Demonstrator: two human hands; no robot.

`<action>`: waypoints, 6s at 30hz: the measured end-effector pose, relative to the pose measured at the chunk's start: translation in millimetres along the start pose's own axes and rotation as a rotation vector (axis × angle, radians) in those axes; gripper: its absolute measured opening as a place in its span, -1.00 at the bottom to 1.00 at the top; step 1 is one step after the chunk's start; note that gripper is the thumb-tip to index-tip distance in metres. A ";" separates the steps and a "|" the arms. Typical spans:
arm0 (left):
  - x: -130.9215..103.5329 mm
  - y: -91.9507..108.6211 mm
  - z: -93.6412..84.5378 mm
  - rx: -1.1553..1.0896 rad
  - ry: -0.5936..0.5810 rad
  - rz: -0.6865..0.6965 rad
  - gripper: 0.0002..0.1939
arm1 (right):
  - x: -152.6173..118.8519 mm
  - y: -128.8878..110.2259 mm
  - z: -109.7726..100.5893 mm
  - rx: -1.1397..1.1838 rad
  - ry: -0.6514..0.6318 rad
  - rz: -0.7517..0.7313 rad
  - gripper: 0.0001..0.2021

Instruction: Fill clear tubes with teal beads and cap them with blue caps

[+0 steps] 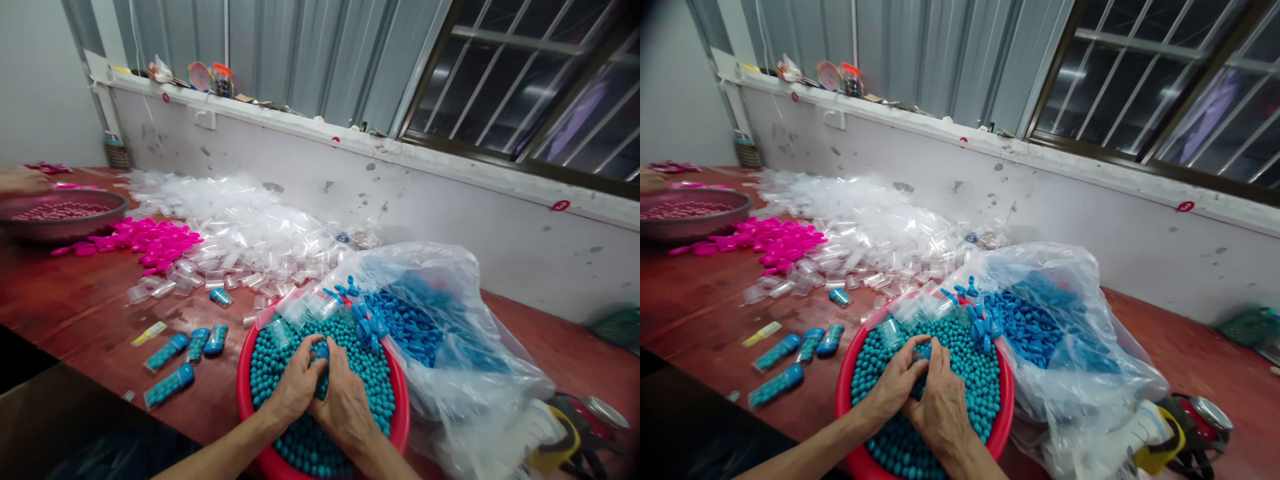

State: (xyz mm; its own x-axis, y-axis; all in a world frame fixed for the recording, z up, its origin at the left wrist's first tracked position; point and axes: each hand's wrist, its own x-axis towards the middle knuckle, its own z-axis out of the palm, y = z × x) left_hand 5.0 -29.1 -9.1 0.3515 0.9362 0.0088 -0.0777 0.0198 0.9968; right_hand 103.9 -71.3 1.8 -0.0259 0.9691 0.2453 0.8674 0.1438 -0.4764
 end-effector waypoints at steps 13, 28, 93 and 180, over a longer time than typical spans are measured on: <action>-0.5 -1.6 0.0 0.004 -0.045 0.014 -0.78 | 0.4 0.9 1.7 0.013 0.049 -0.052 -0.39; -12.4 21.2 -36.6 0.454 0.132 0.131 -0.73 | 14.8 4.4 -14.7 0.186 -0.223 -0.090 -0.28; 12.1 -1.0 -16.5 0.298 -0.024 -0.086 -0.86 | 40.6 56.4 -33.3 -0.643 -0.059 0.032 -0.63; 5.2 4.5 -16.2 0.007 -0.210 -0.177 -0.50 | 8.9 51.3 -10.8 -0.384 0.308 -0.224 -0.75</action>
State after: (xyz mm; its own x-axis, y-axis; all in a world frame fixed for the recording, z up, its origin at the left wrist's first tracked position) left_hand -8.7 -18.5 -5.8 0.5447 0.8251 -0.1500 0.0081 0.1737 0.9848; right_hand 153.6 -57.5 -11.3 -0.1339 0.8115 0.5689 0.9781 0.2005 -0.0558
